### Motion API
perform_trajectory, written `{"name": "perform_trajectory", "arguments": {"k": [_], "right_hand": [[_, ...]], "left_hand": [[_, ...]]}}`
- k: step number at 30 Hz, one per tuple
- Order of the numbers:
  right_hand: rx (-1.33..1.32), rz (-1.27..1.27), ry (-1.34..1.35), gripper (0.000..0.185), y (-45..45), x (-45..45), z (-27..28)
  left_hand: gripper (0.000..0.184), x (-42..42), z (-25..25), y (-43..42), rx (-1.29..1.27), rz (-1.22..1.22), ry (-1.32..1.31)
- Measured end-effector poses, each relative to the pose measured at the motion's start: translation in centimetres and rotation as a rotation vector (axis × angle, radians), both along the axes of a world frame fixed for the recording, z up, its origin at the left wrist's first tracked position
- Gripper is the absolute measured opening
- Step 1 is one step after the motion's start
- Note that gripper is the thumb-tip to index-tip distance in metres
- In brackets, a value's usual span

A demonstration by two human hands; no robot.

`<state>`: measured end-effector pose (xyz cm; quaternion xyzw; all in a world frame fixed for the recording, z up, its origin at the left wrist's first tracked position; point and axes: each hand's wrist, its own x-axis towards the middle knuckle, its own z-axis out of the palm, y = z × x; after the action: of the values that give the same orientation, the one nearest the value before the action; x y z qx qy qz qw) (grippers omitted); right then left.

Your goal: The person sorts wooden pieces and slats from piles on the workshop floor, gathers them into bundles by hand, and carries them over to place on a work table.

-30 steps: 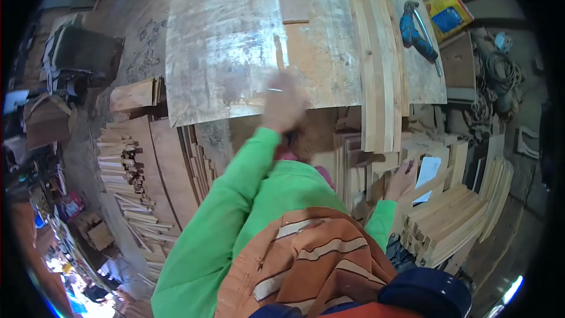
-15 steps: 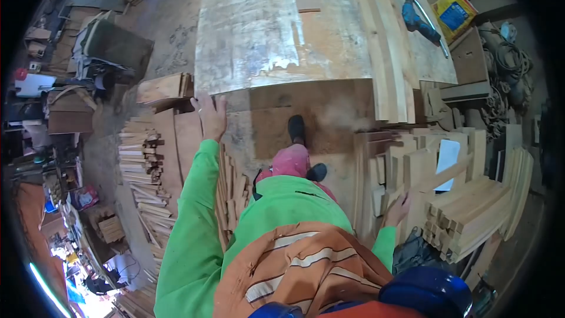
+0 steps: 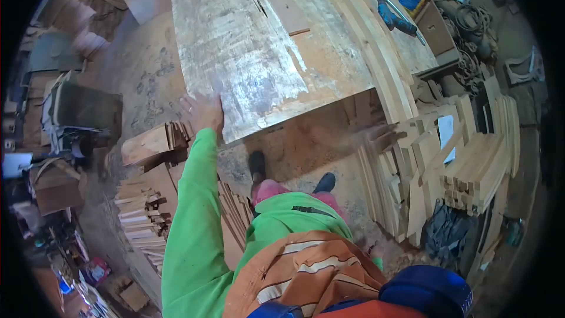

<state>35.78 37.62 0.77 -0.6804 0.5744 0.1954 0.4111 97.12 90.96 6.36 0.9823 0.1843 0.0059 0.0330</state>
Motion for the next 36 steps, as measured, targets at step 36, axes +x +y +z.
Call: {"name": "perform_trajectory", "arguments": {"k": [36], "right_hand": [[0.042,0.126,-0.02,0.038,28.0,17.8,8.9]], "left_hand": [[0.078,15.7,6.3,0.4,-1.159,-0.766,0.208]]}}
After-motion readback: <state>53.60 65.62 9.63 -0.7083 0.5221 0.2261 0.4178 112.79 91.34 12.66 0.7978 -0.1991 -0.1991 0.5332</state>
